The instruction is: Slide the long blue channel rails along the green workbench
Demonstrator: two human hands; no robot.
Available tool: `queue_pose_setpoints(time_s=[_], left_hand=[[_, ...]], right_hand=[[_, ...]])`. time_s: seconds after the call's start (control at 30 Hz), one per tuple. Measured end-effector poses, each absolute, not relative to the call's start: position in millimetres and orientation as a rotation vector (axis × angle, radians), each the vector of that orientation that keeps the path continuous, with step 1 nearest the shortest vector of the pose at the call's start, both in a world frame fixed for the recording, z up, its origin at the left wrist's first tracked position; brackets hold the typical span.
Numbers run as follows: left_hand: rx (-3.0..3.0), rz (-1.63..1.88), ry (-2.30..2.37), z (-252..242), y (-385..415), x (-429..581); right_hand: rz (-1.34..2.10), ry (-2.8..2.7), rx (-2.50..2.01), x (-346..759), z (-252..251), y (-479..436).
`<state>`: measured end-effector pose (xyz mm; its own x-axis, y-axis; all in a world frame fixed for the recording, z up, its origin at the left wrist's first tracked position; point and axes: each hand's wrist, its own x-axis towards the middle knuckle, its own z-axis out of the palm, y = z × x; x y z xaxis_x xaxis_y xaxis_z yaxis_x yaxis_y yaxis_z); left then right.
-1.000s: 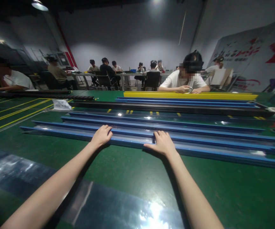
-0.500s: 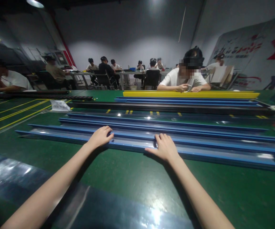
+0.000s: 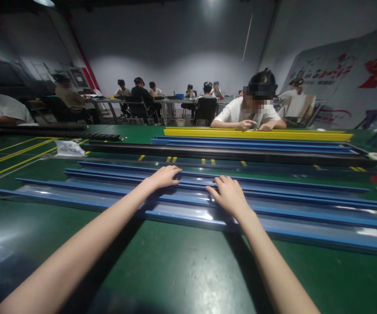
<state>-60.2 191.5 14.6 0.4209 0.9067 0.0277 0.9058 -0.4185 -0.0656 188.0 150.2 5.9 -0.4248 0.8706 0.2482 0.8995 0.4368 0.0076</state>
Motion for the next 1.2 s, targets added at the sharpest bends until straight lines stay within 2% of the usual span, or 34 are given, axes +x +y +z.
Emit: queue_pose_setpoints(time_s=[0.23, 0.4, 0.6, 0.8, 1.0, 1.2], left_hand=[[-2.723, 0.199, -1.642, 21.2, 214.8, -51.0], [-2.758, 0.239, -1.656, 18.5, 227.7, -49.4], [-2.714, 0.300, -1.802, -0.2, 234.5, -39.9], [-2.669, 0.171, -1.743, -10.7, 234.1, -43.6], [-2.570, 0.129, -1.643, 7.6, 226.3, -53.5], [-2.504, -0.015, -1.567, 40.1, 211.6, -59.1]], right_hand=[[0.115, -2.430, -1.491, 200.2, -24.7, 217.4], [0.178, -2.497, -1.626, 194.2, -27.1, 238.9], [0.093, -2.488, -1.906, 176.2, -31.2, 246.2], [-0.053, -2.448, -1.655, 182.1, -40.8, 243.7], [-0.193, -2.373, -1.481, 181.4, -30.7, 234.4], [-0.330, -2.387, -1.378, 185.6, 2.9, 227.5]])
